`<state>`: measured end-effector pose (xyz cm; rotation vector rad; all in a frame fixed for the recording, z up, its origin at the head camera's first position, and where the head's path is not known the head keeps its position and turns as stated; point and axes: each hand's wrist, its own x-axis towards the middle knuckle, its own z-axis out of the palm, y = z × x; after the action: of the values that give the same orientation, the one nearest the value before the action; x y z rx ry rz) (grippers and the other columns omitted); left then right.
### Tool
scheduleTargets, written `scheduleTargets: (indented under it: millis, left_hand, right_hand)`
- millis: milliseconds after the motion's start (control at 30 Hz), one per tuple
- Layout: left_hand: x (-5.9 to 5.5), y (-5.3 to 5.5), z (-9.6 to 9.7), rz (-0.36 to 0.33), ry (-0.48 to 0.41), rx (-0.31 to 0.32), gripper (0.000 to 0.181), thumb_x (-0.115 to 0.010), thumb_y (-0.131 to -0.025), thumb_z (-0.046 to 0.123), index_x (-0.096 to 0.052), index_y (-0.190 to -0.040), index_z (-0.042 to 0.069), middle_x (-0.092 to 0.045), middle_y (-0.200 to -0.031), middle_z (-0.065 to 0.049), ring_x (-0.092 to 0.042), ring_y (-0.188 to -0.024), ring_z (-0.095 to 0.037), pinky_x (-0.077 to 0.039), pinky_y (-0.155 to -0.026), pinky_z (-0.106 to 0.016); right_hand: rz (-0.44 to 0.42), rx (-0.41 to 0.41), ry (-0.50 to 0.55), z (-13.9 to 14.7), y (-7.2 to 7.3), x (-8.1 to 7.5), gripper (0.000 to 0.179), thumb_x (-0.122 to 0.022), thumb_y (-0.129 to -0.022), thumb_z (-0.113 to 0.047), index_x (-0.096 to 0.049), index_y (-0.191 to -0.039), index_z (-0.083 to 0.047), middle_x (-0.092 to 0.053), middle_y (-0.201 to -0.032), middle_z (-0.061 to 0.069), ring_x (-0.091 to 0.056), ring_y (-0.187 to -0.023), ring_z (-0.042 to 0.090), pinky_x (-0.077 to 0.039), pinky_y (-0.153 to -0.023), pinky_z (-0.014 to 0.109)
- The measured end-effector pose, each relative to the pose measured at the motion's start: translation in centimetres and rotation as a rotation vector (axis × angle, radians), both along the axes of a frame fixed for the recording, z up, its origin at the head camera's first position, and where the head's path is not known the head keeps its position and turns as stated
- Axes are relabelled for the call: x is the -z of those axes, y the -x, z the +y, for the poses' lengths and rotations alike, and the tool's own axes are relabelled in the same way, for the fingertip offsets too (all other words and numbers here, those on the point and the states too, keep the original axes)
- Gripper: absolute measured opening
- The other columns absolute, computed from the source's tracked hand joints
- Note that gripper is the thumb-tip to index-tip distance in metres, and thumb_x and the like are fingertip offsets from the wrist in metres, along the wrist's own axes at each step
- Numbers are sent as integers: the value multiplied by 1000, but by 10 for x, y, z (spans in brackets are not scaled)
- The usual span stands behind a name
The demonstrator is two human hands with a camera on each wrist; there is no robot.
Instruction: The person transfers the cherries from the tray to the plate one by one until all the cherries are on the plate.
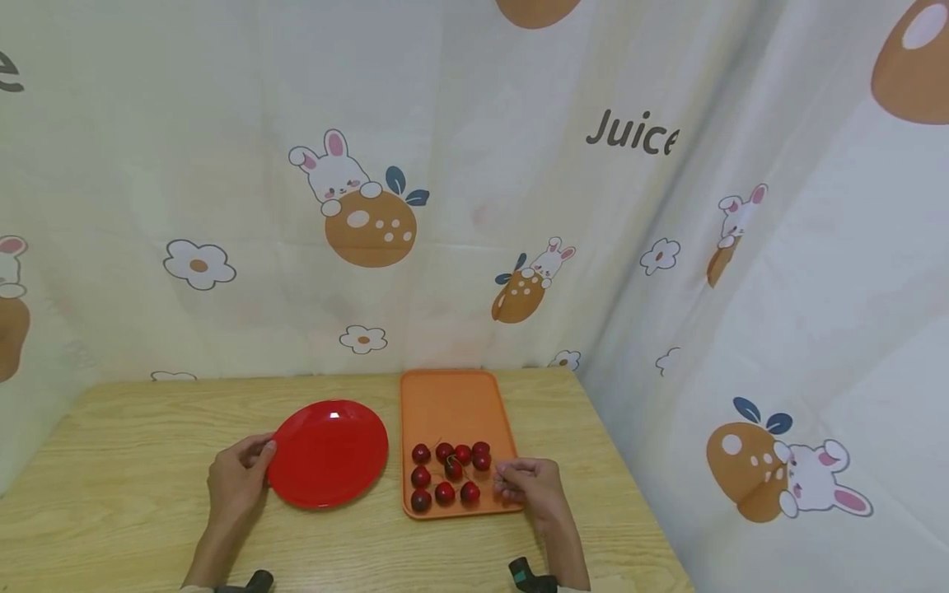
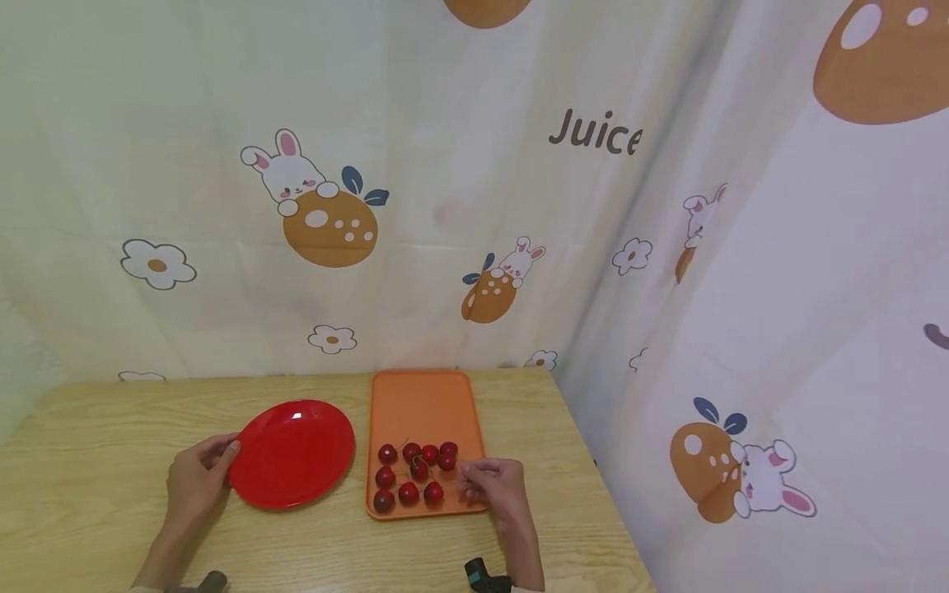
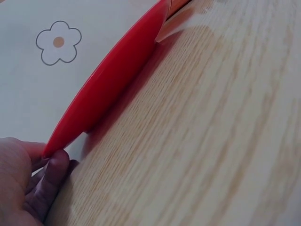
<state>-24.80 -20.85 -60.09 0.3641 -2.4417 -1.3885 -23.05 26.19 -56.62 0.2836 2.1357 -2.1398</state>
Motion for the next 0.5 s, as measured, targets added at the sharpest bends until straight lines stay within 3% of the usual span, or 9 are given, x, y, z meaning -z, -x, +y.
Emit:
scheduleTargets:
  millis: [200,500]
  left_hand:
    - [0,-1,0,11,-17,11,25,-69,-108,16,-79,-127,3,-81,-107,-21,-59,-67,-2,-48,-56,-20]
    - [1,0,-1,24,-22,20,25,-70,-107,17,-79,-126,3,-81,-106,-20,-60,-67,2,-50,-57,-19]
  right_hand:
    - [-39,10,12,4,2,1,29,-77,-102,-8,-73,-117,17,-83,-87,8,-78,-72,14,-63,-65,23]
    - [-48,27,39,3,4,1,19,-75,-102,-5,-77,-111,11,-83,-87,6,-79,-74,13,-64,-66,23]
